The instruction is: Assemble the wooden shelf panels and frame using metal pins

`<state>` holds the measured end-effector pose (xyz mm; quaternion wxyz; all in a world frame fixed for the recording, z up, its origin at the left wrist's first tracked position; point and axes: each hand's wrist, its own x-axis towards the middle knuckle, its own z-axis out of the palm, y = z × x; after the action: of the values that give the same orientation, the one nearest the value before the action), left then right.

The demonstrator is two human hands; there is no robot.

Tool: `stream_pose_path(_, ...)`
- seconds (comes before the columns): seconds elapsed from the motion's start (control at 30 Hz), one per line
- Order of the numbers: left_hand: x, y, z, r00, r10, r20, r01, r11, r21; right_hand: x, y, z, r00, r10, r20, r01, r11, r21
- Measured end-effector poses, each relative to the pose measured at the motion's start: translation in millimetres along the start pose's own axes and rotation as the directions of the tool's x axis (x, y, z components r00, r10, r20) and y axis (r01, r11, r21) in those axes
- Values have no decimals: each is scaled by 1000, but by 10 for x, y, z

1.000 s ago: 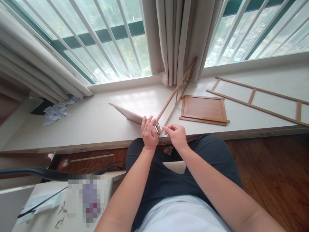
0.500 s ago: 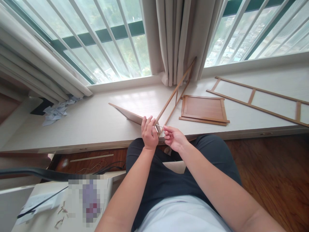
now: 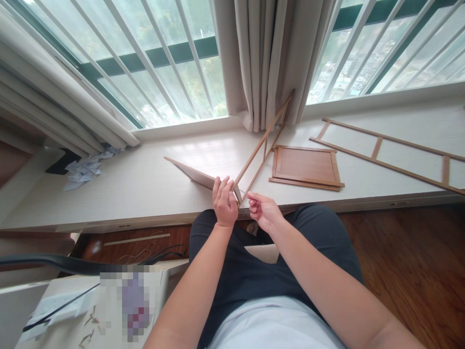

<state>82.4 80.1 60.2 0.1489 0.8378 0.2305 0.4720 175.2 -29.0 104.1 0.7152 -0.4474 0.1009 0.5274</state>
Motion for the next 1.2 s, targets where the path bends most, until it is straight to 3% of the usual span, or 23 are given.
stream_pose_path(0.07, -1, -2, 1, 1000, -2, 1, 2, 1000, 3, -8, 33, -18, 984, -180, -2, 178, 977, -118)
stream_pose_path(0.17, -6, -11, 4, 1000, -14, 5, 14, 1000, 9, -5, 76, -58, 901, -432, 44, 419, 840, -343)
stream_pose_path(0.33, -7, -19, -1, 1000, -11, 10, 11, 1000, -11, 20, 102, -129, 789, -593, 162, 565, 595, -572)
stream_pose_path(0.47, -4, -8, -10, 1000, -13, 8, 13, 1000, -10, 10, 101, -139, 740, -640, 205, 602, 497, -625)
stream_pose_path(0.9, -11, -11, -5, 1000, -14, 11, 14, 1000, -4, -13, 39, -138, 651, -693, 311, 691, 370, -621)
stream_pose_path(1.07, -11, -10, -2, 1000, -18, 15, 18, 1000, -3, 44, 6, -195, 625, -661, 415, 713, 268, -647)
stream_pose_path(1.2, -11, -14, -4, 1000, -17, 17, 17, 1000, -1, 95, 3, -244, 571, -657, 492, 738, 149, -658)
